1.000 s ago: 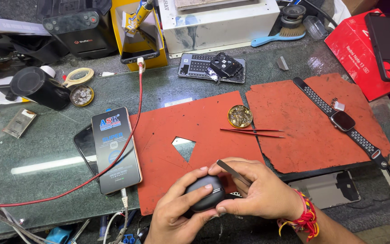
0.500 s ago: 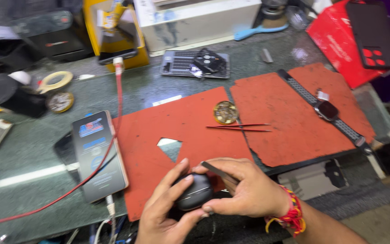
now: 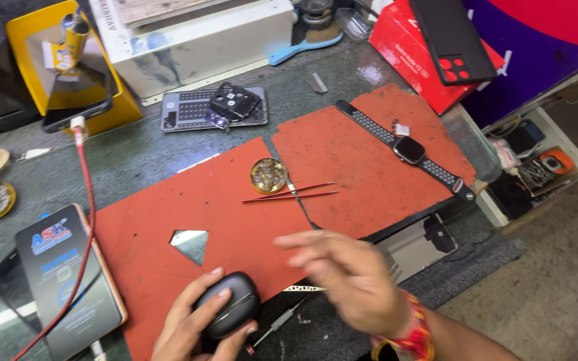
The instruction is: The person pries open the plastic housing of a small black earbud charging case with a metal tool, exposes the internal circuitry, and uses tweezers to handle small internal components.
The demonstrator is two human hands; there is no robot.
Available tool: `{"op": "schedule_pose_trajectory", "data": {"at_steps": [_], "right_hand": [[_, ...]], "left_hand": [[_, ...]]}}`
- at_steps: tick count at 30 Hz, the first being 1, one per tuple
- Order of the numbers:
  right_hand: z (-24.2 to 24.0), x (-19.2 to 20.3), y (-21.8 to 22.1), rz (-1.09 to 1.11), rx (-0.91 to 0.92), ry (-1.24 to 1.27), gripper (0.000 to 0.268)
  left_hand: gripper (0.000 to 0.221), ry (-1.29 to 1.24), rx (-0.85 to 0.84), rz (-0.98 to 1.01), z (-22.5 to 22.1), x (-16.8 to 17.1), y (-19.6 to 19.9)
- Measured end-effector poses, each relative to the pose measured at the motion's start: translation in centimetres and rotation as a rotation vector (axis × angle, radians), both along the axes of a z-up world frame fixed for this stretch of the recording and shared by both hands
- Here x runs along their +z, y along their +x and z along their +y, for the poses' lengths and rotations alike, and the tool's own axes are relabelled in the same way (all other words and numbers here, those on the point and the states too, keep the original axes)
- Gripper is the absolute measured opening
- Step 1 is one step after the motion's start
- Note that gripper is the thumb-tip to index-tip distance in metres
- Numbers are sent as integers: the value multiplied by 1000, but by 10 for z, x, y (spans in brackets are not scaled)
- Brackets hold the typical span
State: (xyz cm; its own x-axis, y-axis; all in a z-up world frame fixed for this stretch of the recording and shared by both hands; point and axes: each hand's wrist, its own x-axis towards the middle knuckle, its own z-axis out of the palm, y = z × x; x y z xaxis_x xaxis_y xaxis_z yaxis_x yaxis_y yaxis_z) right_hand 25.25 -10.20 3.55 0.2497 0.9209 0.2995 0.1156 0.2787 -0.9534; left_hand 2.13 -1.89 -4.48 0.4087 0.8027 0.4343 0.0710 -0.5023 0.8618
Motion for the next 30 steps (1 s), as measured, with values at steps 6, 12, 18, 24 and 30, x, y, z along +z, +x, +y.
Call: {"op": "schedule_pose_trajectory", "data": {"at_steps": [6,12,18,24,30], "right_hand": [[-105,-47,130,-79,-694,424,31],[-216,-169,331,104,-1421,226,27],[-240,-252,394,78,-1667,-401,47],[-183,-260,399,716,-1115,-216,53],[-122,-253,397,627,-1101,-79,25]], "left_hand": [[55,107,-33,8,9,-26,-1],[58,113,-56,48,18,-45,-6],[55,87,-46,66,11,-27,-2],[53,98,3,108,5,-11,4],[54,80,17,112,3,-9,2]]}}
